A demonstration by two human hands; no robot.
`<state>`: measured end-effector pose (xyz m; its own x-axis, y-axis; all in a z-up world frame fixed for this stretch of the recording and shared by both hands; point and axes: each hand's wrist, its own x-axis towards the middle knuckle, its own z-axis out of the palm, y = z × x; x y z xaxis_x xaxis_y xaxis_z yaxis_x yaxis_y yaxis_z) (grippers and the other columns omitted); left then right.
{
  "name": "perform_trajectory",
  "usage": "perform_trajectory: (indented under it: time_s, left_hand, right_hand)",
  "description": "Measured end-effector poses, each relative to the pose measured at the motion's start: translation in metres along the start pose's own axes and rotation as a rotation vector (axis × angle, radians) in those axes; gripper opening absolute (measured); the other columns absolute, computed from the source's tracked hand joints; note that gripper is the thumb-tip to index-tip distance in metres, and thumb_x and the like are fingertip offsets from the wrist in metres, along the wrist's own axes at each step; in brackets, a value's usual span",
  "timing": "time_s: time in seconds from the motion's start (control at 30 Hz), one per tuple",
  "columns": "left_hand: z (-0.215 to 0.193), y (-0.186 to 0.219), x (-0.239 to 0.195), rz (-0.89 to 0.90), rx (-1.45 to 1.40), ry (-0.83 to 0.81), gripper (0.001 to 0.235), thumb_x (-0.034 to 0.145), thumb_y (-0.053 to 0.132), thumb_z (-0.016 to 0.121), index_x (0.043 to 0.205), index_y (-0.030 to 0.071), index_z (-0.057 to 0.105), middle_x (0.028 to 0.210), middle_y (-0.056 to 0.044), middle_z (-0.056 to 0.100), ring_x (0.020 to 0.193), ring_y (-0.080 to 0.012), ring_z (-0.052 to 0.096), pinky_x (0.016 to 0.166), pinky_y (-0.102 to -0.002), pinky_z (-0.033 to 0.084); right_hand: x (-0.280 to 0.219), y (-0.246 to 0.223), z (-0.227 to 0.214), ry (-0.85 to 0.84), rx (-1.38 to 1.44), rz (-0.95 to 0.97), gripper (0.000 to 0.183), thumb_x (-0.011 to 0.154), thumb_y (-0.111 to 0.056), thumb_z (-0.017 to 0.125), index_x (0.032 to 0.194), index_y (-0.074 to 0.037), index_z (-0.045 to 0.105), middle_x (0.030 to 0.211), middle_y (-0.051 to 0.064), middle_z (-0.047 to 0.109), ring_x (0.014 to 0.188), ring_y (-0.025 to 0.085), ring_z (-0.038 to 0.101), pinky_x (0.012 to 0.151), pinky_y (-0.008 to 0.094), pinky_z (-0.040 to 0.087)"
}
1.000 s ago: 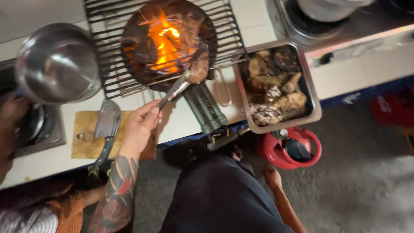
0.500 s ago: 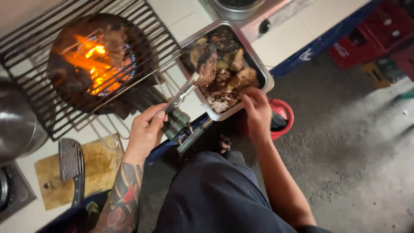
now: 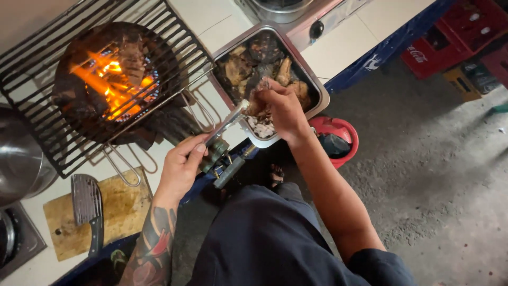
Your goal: Chopping pieces of meat on a wooden board and grilling them over a charcoal fire using tongs.
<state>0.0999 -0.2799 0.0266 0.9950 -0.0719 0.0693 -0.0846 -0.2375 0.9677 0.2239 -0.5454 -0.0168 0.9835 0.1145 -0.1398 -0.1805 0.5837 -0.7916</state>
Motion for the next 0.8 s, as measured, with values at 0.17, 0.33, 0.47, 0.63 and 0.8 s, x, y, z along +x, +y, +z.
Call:
perform_trajectory:
  time_s: [0.17, 0.33, 0.47, 0.63, 0.8]
  left_hand:
    - [-0.006, -0.006, 0.009, -0.002, 0.018, 0.031, 0.025, 0.104, 0.007, 0.059, 0.123, -0.001, 0.073, 0.082, -0.01, 0.068, 0.071, -0.0157, 0.057, 0.07, -0.033, 0.05]
    - [-0.009, -0.01, 0.035, 0.121, 0.465, 0.09, 0.023, 0.102, 0.011, 0.063, 0.12, 0.006, 0.076, 0.088, -0.016, 0.071, 0.089, -0.0373, 0.07, 0.083, -0.047, 0.056]
    - [0.001, -0.025, 0.054, 0.166, 0.52, 0.171, 0.022, 0.102, 0.014, 0.062, 0.118, 0.01, 0.077, 0.09, -0.012, 0.072, 0.091, -0.0345, 0.071, 0.085, -0.041, 0.056]
    - [-0.004, -0.01, 0.04, 0.182, 0.466, 0.332, 0.021, 0.099, 0.012, 0.063, 0.115, 0.01, 0.076, 0.093, -0.013, 0.072, 0.091, -0.041, 0.071, 0.082, -0.047, 0.057]
    - [-0.067, 0.008, -0.007, 0.16, 0.813, 0.508, 0.024, 0.099, 0.012, 0.063, 0.119, 0.018, 0.076, 0.094, -0.009, 0.069, 0.091, -0.0344, 0.071, 0.078, -0.044, 0.057]
  right_hand:
    - [-0.035, -0.035, 0.001, 0.119, 0.03, 0.037, 0.026, 0.095, -0.012, 0.073, 0.117, 0.0, 0.072, 0.117, 0.011, 0.069, 0.105, 0.024, 0.066, 0.093, 0.039, 0.05]
    - [-0.082, -0.03, -0.058, 0.52, -0.451, -0.152, 0.033, 0.091, -0.026, 0.08, 0.12, -0.013, 0.069, 0.1, 0.002, 0.063, 0.092, 0.011, 0.057, 0.083, 0.028, 0.049]
    - [-0.122, 0.004, -0.094, 0.543, -0.48, -0.141, 0.025, 0.092, -0.017, 0.08, 0.113, -0.012, 0.067, 0.097, 0.001, 0.061, 0.092, 0.011, 0.055, 0.08, 0.026, 0.047]
    - [-0.16, 0.054, -0.161, 0.597, -0.551, 0.042, 0.03, 0.095, -0.024, 0.08, 0.119, -0.011, 0.066, 0.099, 0.004, 0.065, 0.088, 0.011, 0.059, 0.071, 0.025, 0.053]
    - [-0.178, 0.086, -0.215, 0.54, -0.835, 0.146, 0.038, 0.093, -0.031, 0.083, 0.122, -0.009, 0.068, 0.103, 0.014, 0.07, 0.096, 0.022, 0.066, 0.083, 0.039, 0.054]
